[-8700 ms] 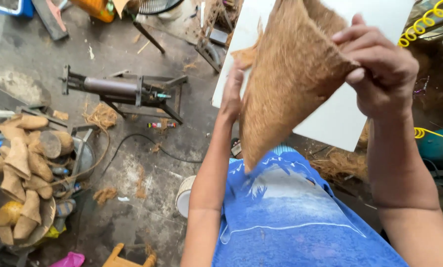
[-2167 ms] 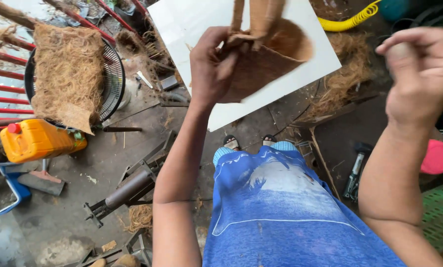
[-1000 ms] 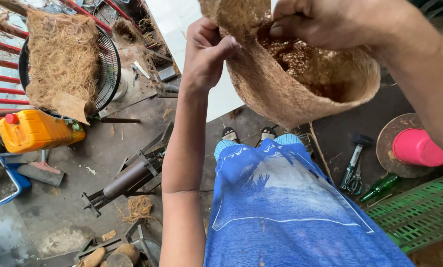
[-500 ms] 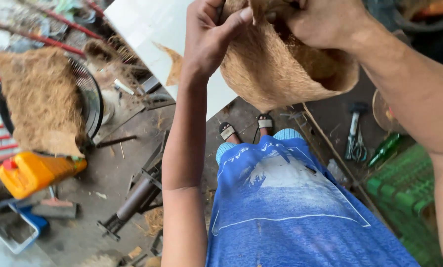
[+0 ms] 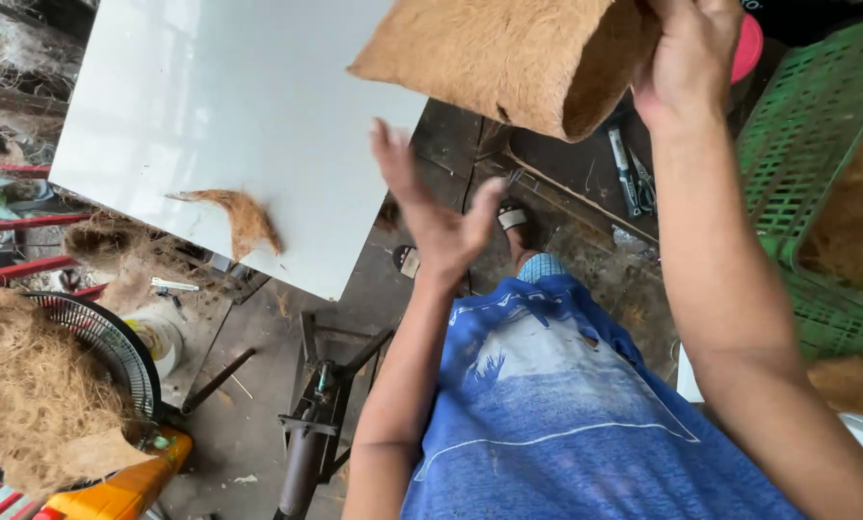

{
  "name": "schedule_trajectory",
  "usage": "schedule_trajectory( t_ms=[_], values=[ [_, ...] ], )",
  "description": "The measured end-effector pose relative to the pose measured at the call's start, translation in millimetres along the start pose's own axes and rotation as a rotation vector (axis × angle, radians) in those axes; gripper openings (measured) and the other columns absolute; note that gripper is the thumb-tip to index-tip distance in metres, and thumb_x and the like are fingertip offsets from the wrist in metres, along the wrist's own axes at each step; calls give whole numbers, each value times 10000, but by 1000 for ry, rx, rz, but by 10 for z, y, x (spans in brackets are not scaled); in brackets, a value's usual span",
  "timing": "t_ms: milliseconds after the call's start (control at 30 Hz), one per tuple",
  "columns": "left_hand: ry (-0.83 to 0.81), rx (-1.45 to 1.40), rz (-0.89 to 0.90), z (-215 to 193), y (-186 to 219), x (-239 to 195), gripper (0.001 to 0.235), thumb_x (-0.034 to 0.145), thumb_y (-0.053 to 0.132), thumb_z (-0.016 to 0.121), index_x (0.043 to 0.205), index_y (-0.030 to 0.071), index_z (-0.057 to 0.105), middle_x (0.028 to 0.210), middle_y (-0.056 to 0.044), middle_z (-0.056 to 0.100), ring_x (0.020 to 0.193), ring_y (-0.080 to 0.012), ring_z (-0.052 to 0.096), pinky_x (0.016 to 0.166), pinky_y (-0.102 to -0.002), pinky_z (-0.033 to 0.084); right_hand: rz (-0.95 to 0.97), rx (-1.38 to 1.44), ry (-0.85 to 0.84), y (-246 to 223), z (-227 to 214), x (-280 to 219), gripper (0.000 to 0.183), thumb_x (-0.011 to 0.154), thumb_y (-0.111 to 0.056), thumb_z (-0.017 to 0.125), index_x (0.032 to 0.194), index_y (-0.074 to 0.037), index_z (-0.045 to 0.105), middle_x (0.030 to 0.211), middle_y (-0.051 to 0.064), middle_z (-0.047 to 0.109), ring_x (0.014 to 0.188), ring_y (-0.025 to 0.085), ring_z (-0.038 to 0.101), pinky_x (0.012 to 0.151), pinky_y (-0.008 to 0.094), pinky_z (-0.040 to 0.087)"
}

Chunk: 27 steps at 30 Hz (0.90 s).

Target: The person shapes a piece of coco fiber into a cone-like form by hand, folding and pressing the edges to maintain the shape. The person repeatedly adjusts the cone, smoothing and compacting the material to refine its form.

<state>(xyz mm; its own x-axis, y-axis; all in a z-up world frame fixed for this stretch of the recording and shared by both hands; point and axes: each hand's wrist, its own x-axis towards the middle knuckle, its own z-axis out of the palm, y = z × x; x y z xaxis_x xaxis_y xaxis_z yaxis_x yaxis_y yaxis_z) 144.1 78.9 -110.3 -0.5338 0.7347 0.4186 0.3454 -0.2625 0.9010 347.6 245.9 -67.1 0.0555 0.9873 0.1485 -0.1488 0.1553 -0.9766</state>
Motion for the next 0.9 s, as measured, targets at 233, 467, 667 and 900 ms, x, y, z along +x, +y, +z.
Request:
schedule_trajectory(
  t_ms=[233,467,667,900],
  values=[
    [-465,302,319,588,-112,116,1260,896,515,958,1664,235,0,1745,-40,8,1669,-290,51,1413,-606,197,265,71,74,-283,-410,-143,95,905,-97,695,864,-74,612,876,65,685,855,192,688,806,318,575],
    [-504,77,283,1103,468,92,696,990,425,621,1537,125,314,1579,-134,414,1512,-315,442,1301,-521,418,258,-16,-146,-550,-1300,38,363,998,-312,701,780,-147,462,703,-30,429,617,124,468,493,286,368],
    [-573,354,339,1508,904,54,1141,878,847,773,1600,174,200,1675,-112,254,1614,-325,325,1372,-629,325,326,201,-307,-896,-1655,236,271,925,-308,701,1121,-127,656,1252,88,669,1232,263,628,1093,360,547],
    [-526,382,464,1692,1327,244,860,899,529,929,1425,126,381,1264,-146,595,1151,-354,632,992,-458,504,203,277,-273,-1047,-1947,328,201,973,-290,683,1088,-125,682,1147,28,697,1134,180,646,1071,317,513]
  ],
)
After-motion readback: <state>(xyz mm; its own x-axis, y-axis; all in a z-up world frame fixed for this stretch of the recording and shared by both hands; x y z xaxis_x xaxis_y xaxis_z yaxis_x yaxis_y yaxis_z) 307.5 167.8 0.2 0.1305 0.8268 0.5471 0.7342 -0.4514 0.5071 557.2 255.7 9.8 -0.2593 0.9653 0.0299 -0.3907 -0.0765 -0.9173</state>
